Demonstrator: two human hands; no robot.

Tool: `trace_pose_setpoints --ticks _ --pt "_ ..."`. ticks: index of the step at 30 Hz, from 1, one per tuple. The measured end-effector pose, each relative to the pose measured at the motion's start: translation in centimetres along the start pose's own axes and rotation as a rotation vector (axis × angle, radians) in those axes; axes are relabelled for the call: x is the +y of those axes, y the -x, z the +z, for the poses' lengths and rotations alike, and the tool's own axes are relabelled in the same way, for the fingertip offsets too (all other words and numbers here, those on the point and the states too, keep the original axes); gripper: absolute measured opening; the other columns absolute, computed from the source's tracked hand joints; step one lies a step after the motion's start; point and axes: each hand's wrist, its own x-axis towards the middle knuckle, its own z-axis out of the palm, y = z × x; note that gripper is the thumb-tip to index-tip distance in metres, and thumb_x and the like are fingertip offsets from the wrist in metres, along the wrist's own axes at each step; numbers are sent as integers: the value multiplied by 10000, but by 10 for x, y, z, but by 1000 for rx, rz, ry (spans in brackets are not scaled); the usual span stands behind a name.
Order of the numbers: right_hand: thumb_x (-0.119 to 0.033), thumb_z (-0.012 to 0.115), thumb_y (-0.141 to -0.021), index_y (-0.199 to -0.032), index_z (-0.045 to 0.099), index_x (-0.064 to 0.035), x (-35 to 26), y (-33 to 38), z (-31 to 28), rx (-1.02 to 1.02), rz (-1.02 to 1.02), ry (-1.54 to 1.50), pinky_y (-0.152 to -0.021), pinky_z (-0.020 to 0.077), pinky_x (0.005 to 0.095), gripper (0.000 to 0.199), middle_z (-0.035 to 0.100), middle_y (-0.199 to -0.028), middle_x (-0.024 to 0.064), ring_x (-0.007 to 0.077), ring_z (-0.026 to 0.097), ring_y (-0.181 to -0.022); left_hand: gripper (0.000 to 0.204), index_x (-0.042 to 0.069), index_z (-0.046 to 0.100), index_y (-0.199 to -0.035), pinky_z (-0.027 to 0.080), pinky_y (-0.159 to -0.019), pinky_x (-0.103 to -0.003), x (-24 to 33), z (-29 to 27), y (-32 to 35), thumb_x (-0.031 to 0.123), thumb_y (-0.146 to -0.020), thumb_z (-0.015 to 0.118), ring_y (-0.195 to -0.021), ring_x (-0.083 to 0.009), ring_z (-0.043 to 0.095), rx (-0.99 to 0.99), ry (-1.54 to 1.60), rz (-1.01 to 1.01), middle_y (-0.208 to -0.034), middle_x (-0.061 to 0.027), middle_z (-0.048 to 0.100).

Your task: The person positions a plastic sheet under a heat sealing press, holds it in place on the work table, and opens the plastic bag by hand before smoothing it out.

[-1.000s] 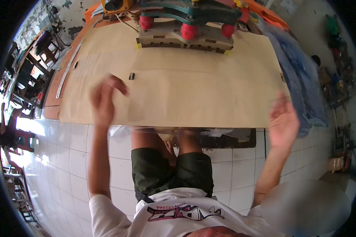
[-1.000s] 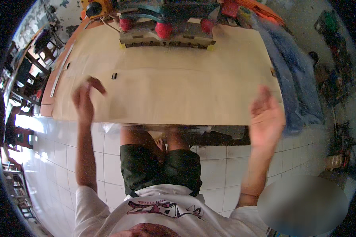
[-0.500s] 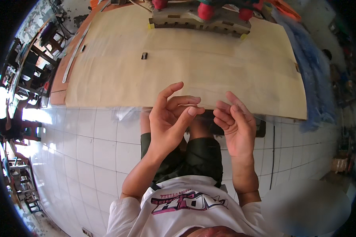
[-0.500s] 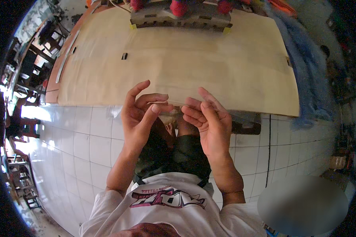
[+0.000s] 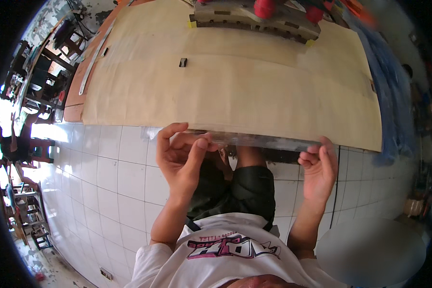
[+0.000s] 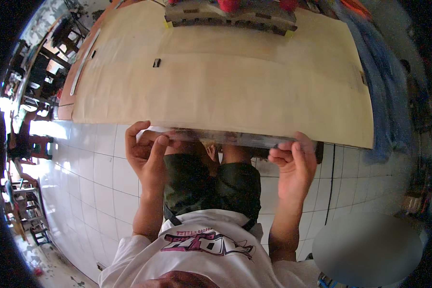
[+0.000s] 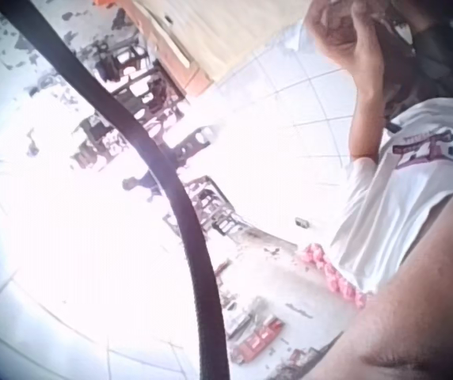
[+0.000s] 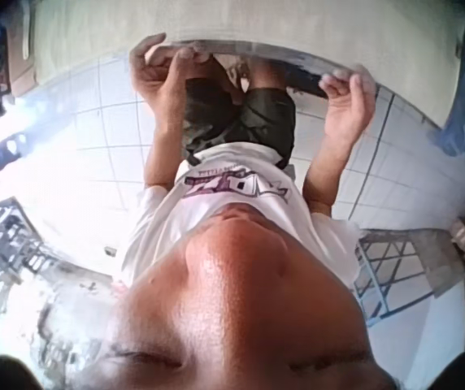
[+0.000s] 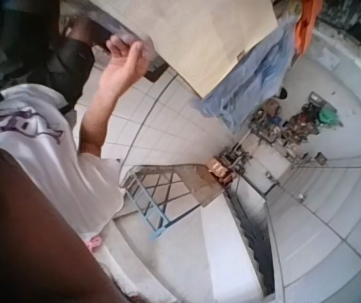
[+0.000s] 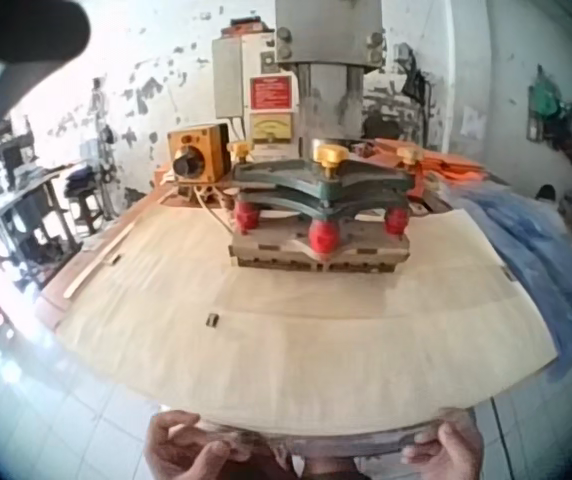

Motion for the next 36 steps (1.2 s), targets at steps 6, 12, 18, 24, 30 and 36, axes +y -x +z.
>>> trace_pose_setpoints --ticks 6,12,18,24,30,36 --pt "-61 593 -899 -1259 468 16 -7 2 -1 215 -156 152 -667 599 318 389 648 -932 108 201 683 -758 394 -12 414 -1211 584 -733 -332 2 -20 -4 -41 -870 609 -764 -235 690 59 -106 -13 -834 -141 658" --pt "-30 607 -882 -1244 480 6 -5 4 9 218 -164 286 -651 588 293 385 631 -893 84 170 662 -736 395 3 452 -1200 551 -658 -333 5 -27 -8 -7 -846 627 -692 -234 669 145 -163 -14 -762 -129 657" --pt "-20 609 -873 -1171 509 10 0 0 18 223 -179 360 -632 585 289 315 623 -898 84 164 658 -723 365 -2 460 -1187 544 -664 -321 0 -38 -17 -1 -859 619 -674 -219 663 121 -196 -32 -788 -133 666" --pt "-27 615 -875 -1155 520 9 2 -3 19 245 -170 412 -624 581 283 297 629 -893 84 158 656 -717 364 -10 450 -1185 523 -715 -264 -2 -41 -16 -24 -865 623 -725 -183 676 96 -173 -60 -791 -109 657" --pt "-105 610 -902 -1130 531 17 -13 -5 16 195 -128 465 -621 577 290 270 652 -860 97 162 659 -692 321 2 495 -1133 416 -607 -203 -1 -46 -21 41 -852 645 -666 -80 543 241 -510 174 -755 -31 576" --pt "-270 627 -901 -1237 455 27 -58 -42 4 -256 131 464 -643 579 301 480 643 -1030 191 189 674 -703 157 -13 589 -954 399 -629 -233 29 -33 -84 23 -806 627 -659 -108 505 -83 -685 436 -707 -36 545"
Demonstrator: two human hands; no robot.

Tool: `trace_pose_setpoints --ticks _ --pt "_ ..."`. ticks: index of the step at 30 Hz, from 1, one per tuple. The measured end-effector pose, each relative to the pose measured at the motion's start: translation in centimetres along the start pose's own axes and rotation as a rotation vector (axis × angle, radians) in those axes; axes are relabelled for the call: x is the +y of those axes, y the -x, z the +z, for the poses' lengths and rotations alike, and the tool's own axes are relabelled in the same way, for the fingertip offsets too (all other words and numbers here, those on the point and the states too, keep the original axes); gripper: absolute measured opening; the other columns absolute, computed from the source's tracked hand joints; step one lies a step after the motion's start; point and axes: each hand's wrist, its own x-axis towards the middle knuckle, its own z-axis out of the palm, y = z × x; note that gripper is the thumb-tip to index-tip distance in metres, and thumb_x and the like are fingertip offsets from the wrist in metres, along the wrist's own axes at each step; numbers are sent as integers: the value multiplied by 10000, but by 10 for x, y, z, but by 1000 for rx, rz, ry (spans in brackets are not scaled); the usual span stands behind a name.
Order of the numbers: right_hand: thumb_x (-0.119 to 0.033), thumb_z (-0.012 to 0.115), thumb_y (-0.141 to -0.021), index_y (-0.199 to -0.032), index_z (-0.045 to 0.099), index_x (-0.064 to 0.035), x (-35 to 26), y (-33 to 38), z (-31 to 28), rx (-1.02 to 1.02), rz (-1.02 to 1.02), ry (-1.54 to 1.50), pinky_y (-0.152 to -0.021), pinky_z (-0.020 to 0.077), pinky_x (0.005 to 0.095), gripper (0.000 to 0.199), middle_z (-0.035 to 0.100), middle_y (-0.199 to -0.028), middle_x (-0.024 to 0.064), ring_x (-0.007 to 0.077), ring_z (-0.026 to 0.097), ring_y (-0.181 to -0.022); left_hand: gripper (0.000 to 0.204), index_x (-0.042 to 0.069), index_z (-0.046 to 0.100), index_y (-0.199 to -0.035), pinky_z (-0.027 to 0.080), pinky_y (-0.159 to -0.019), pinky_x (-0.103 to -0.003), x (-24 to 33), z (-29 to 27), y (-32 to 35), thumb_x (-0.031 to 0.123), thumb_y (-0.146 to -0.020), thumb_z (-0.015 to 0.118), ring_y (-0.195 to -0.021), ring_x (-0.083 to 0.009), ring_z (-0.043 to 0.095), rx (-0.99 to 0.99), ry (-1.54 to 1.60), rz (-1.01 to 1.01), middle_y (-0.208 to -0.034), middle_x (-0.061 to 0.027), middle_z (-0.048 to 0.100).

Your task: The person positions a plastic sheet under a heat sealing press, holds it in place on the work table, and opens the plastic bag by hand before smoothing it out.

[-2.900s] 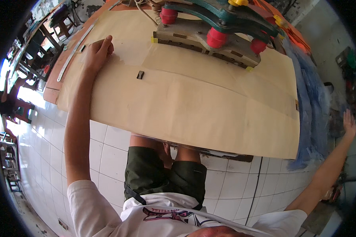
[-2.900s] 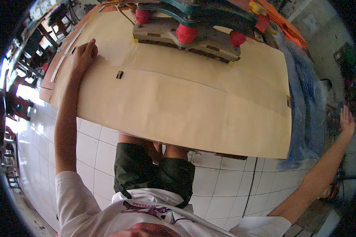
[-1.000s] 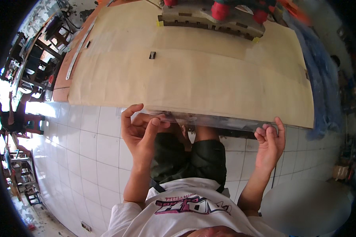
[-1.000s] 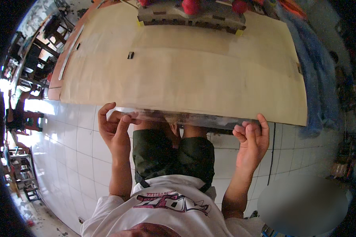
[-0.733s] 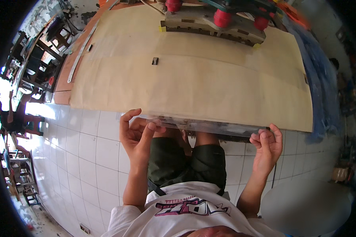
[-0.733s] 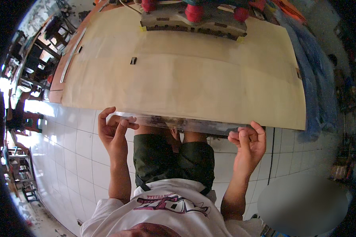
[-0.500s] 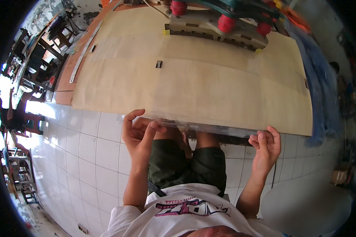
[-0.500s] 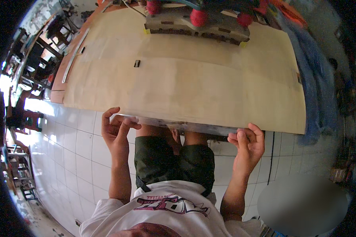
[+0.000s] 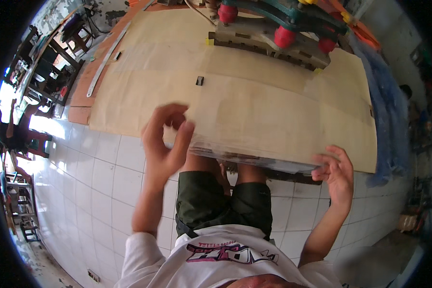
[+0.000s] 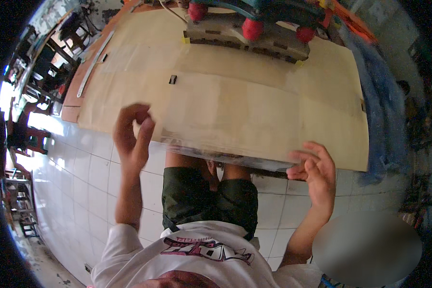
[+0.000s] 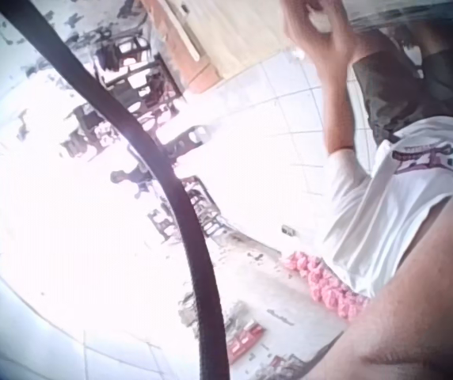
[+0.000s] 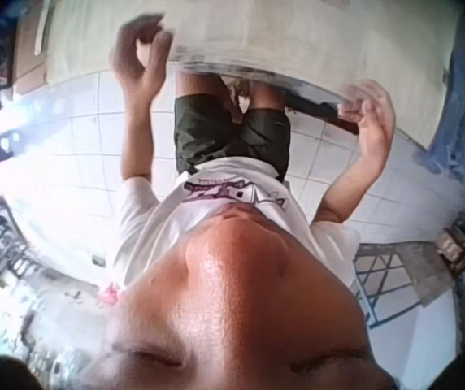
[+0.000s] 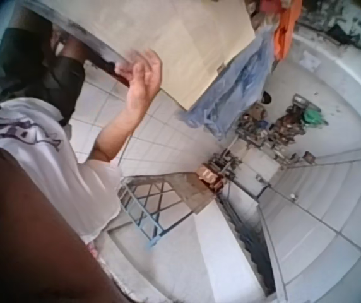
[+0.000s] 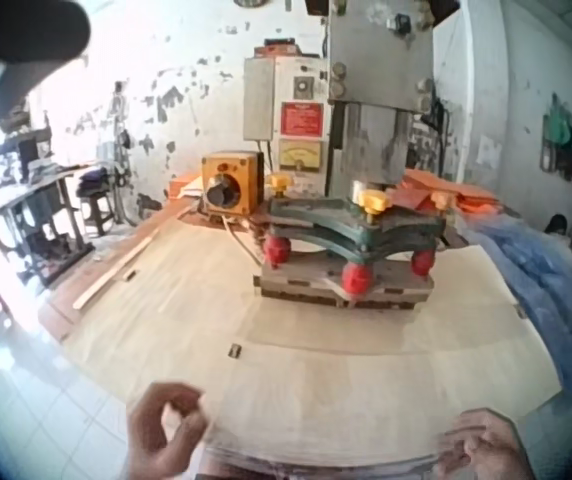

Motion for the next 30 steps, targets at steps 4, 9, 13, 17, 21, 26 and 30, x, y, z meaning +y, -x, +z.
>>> trace_pose_setpoints --ticks 4,9,13,17,21,26,30 --pt "-322 619 -903 -1309 410 -12 -28 -49 -22 -209 172 104 -651 574 295 553 620 -1104 187 183 674 -727 111 21 615 -910 469 -615 -317 -31 10 -85 61 -808 605 -648 -212 584 -361 -214 147 -720 -91 604" --pt "-307 625 -906 -1277 481 -35 -68 -119 -22 -462 256 351 -674 559 285 482 638 -1075 143 138 662 -726 117 8 623 -938 485 -610 -317 -94 17 -156 83 -853 592 -677 -198 592 -666 -352 312 -799 -96 618" --pt "-270 648 -892 -1253 517 -33 -76 -169 -34 -516 283 504 -674 557 274 452 654 -1027 128 129 659 -726 175 17 647 -1003 502 -632 -337 -116 28 -167 106 -865 588 -709 -224 615 -768 -331 352 -849 -110 628" --pt "-201 676 -865 -1203 565 -21 -69 -197 -37 -652 275 522 -625 548 254 399 675 -920 108 117 655 -694 207 26 687 -1011 490 -620 -347 -129 30 -166 96 -838 598 -688 -240 595 -755 -226 375 -808 -118 618" --pt "-141 685 -843 -1173 578 1 -58 -199 -39 -557 278 503 -568 529 229 375 683 -846 101 111 649 -668 183 44 727 -953 468 -589 -341 -144 30 -168 82 -803 631 -667 -234 576 -726 -115 436 -740 -111 592" --pt "-129 690 -830 -1142 590 10 -55 -194 -31 -438 278 559 -536 514 224 356 681 -805 97 107 638 -633 166 13 721 -948 456 -596 -363 -137 30 -169 62 -802 658 -670 -243 553 -776 -133 283 -702 -129 590" --pt "-126 698 -817 -1090 608 12 -51 -190 -26 -339 251 540 -512 499 219 319 674 -785 82 98 617 -589 173 23 726 -946 443 -573 -362 -140 30 -169 48 -783 673 -646 -233 541 -747 -100 341 -688 -119 577"
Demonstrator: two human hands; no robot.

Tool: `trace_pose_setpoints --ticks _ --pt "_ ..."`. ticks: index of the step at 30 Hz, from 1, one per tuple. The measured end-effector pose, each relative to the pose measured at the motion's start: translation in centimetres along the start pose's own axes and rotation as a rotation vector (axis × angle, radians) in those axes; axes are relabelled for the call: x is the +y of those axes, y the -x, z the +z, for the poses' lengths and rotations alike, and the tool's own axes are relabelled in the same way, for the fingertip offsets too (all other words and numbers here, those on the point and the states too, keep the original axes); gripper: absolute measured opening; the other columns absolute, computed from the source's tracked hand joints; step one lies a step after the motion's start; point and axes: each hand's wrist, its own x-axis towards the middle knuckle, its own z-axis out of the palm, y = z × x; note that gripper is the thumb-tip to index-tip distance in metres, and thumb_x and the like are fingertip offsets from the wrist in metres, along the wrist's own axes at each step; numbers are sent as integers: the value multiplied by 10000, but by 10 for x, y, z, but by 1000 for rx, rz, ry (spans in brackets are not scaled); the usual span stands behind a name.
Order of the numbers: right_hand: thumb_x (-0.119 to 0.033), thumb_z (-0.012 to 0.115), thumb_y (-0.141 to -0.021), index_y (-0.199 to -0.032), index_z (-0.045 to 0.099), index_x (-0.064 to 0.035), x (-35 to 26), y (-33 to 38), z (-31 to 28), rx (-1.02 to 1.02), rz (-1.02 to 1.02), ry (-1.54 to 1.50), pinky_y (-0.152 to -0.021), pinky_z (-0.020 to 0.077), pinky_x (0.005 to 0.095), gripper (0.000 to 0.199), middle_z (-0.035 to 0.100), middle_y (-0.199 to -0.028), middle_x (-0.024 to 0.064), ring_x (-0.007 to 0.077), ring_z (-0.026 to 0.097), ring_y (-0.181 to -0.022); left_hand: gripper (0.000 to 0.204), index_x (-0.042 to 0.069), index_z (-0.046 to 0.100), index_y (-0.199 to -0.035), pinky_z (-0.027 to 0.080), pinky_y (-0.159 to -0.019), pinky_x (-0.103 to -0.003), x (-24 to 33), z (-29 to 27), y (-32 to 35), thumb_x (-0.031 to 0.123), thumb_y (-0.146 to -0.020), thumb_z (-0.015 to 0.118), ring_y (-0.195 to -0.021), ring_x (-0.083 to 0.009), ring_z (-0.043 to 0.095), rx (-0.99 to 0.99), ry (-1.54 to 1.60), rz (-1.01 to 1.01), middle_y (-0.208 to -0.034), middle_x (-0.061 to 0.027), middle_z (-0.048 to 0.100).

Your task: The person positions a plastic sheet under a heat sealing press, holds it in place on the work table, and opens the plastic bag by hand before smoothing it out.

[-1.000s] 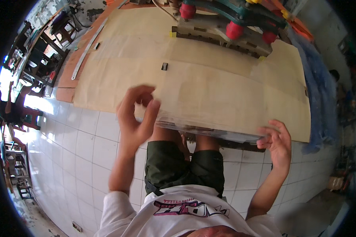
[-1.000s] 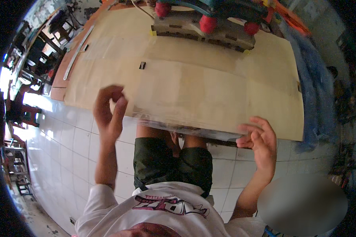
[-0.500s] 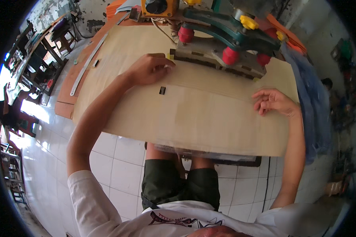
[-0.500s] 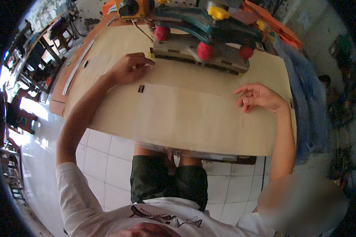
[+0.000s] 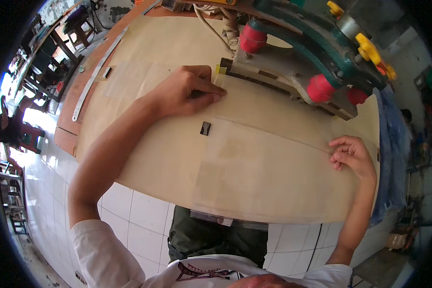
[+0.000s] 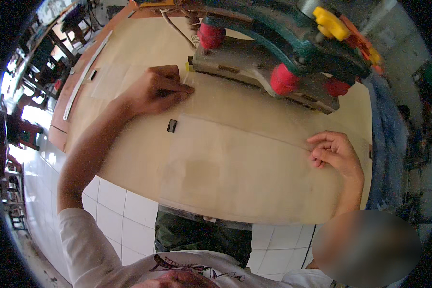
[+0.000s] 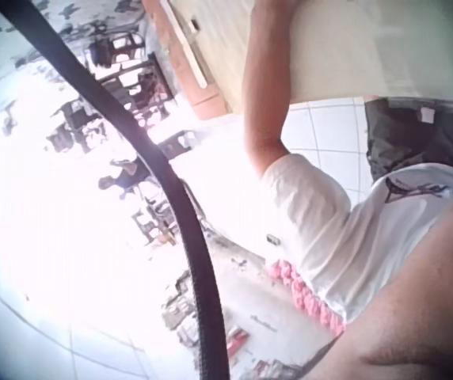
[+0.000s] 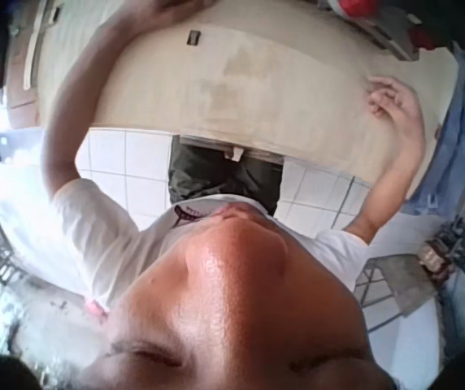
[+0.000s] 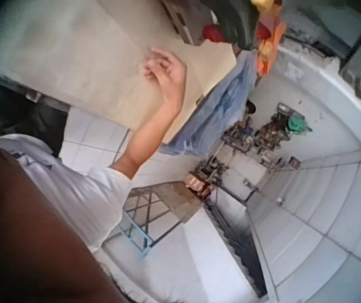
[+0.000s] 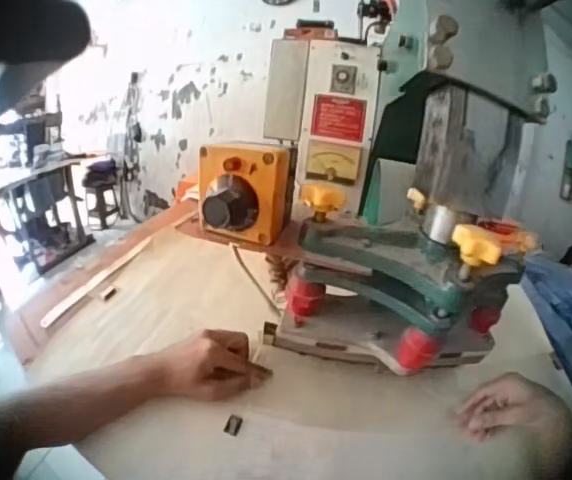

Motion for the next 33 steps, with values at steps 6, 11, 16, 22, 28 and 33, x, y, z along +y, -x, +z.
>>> trace_pose_setpoints --ticks 6,11,16,22,28,33 --pt "-97 695 -814 -1062 614 26 -1 3 13 102 -60 -9 -515 507 236 289 673 -810 88 107 614 -582 172 19 725 -943 440 -560 -363 -5 3 3 47 -780 678 -637 -232 536 12 5 -14 -673 -114 569" --pt "-76 692 -816 -1040 627 41 -3 2 20 159 -52 -30 -514 511 243 261 672 -827 98 117 616 -569 168 4 719 -943 441 -564 -361 -2 0 2 65 -795 672 -643 -237 531 -4 -8 6 -674 -117 572" --pt "-62 692 -817 -1027 637 43 0 1 19 172 -75 -65 -517 516 245 241 672 -833 104 125 622 -573 169 -8 712 -949 446 -590 -364 -1 -1 3 71 -812 652 -664 -248 533 -14 -20 -1 -699 -132 578" --pt "-53 690 -816 -1030 639 33 1 3 18 202 -54 -83 -514 519 252 236 673 -824 103 133 625 -571 190 -4 706 -977 450 -597 -368 -5 0 5 65 -811 645 -671 -249 538 -2 -13 36 -708 -131 582" --pt "-68 704 -810 -1023 642 25 4 4 16 195 -65 -122 -510 525 255 240 682 -821 103 129 625 -564 206 2 707 -993 458 -604 -369 -1 -2 4 59 -810 630 -672 -243 542 -11 -24 12 -715 -125 593" --pt "-76 713 -807 -1040 638 15 6 3 17 206 -45 -168 -503 539 261 262 690 -838 104 136 642 -569 210 5 707 -997 459 -599 -368 -1 -2 4 61 -811 628 -668 -239 540 -13 -20 8 -713 -121 599"
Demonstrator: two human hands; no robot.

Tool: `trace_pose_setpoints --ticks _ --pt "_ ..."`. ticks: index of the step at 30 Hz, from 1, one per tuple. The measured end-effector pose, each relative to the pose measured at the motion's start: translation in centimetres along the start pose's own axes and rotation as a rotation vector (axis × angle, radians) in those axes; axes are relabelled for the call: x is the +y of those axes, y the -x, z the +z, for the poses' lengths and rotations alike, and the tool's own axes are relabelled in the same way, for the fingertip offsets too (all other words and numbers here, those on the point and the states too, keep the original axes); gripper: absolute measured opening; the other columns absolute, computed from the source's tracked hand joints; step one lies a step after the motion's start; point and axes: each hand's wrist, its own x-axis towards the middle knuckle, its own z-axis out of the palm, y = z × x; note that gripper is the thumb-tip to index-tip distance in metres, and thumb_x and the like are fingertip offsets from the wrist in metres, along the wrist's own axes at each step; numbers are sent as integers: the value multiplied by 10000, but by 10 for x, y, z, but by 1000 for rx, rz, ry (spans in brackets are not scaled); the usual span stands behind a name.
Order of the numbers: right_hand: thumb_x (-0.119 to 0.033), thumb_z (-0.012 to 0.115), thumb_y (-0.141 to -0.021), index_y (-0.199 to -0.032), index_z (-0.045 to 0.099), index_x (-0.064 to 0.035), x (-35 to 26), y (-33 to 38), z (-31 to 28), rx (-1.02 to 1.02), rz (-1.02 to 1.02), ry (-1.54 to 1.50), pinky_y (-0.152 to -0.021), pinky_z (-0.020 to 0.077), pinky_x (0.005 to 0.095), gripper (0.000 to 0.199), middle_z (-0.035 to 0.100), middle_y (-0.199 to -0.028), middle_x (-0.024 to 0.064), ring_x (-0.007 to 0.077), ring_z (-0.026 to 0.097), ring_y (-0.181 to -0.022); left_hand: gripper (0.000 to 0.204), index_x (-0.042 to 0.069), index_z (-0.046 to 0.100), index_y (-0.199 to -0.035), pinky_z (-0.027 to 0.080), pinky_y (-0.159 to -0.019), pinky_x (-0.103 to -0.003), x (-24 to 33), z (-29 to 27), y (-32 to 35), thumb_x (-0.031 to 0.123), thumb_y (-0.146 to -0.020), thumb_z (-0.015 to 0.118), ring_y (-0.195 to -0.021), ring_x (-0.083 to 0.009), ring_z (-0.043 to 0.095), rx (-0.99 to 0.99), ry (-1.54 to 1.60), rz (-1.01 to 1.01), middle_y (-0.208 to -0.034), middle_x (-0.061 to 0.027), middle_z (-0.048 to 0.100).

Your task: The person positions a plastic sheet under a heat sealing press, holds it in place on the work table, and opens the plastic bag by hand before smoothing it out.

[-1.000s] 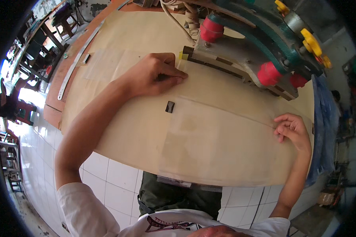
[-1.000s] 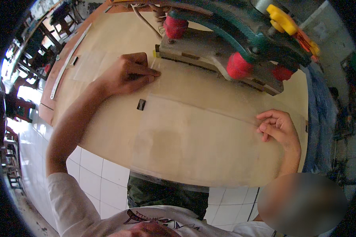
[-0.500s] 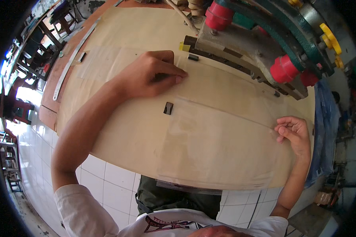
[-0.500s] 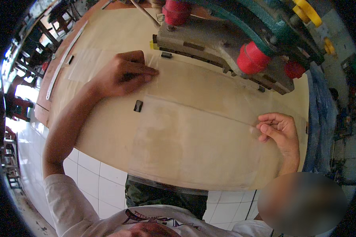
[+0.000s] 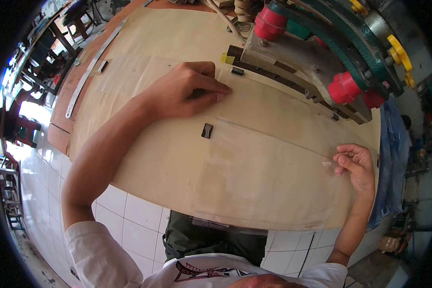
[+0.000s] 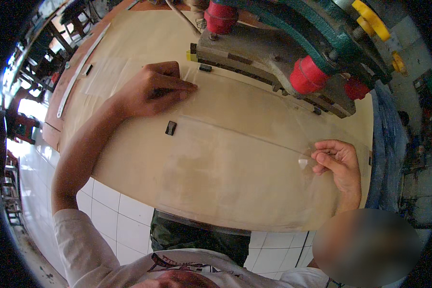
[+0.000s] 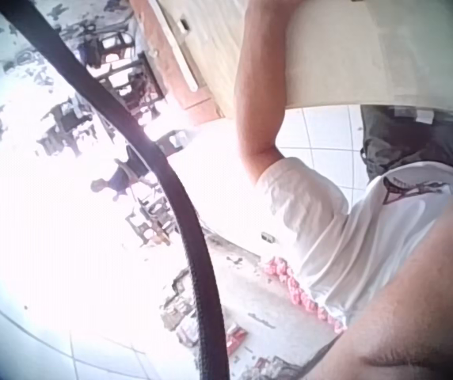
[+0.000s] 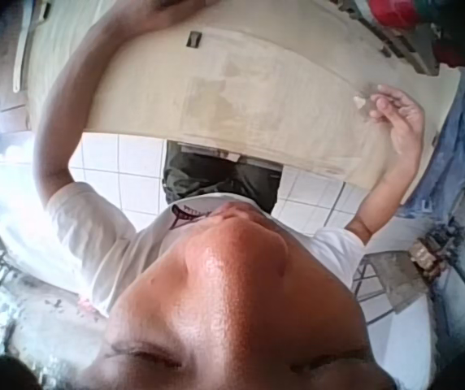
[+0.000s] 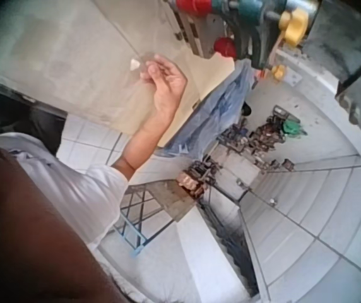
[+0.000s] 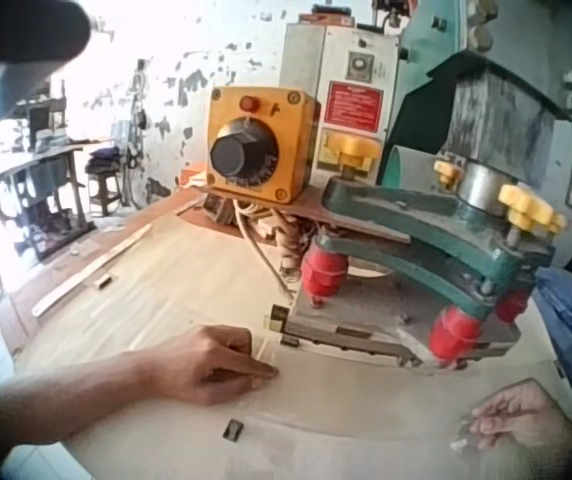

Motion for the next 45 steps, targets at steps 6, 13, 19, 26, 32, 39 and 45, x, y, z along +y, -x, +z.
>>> trace_pose_setpoints --ticks 6,13,19,26,32,39,45 --pt "-85 719 -806 -1048 635 11 -1 1 3 7 35 -34 -525 554 260 273 690 -841 101 137 650 -580 200 10 708 -996 455 -594 -365 1 0 -1 74 -823 632 -662 -238 539 2 -23 10 -693 -118 581" --pt "-110 726 -805 -1060 623 8 -2 2 4 11 49 -19 -534 552 253 299 682 -848 94 133 652 -594 206 13 706 -1007 456 -601 -362 3 0 -1 81 -827 634 -658 -237 539 -3 -30 -15 -712 -117 569" --pt "-140 721 -815 -1037 611 4 -3 2 3 -38 75 -5 -530 538 247 287 674 -848 88 140 650 -599 217 13 701 -1023 458 -610 -366 4 1 -2 83 -831 630 -663 -243 538 -8 -39 -12 -708 -118 562" --pt "-175 685 -853 -1085 575 3 -10 2 15 -25 41 -18 -496 525 251 312 673 -890 102 135 631 -554 205 15 700 -1017 454 -610 -369 2 2 0 115 -861 615 -671 -248 538 3 -47 13 -702 -121 554" --pt "-154 677 -858 -1152 558 25 -3 -3 22 14 -2 -84 -438 500 234 364 667 -959 128 125 608 -512 206 0 695 -1010 453 -614 -373 3 3 -2 125 -872 609 -682 -253 538 -10 -36 -23 -706 -123 564" --pt "-102 677 -844 -1198 568 22 2 -3 18 60 -3 -86 -435 504 229 391 660 -1030 136 124 611 -518 206 -7 692 -1015 456 -617 -375 -3 4 -2 115 -870 611 -687 -247 539 -3 -59 51 -719 -130 590" --pt "-95 688 -828 -1206 579 -6 4 -3 14 58 19 -133 -439 508 228 403 669 -1033 112 109 619 -533 207 21 698 -1035 458 -616 -367 1 2 -2 117 -873 614 -675 -238 538 -6 -58 6 -705 -120 573"
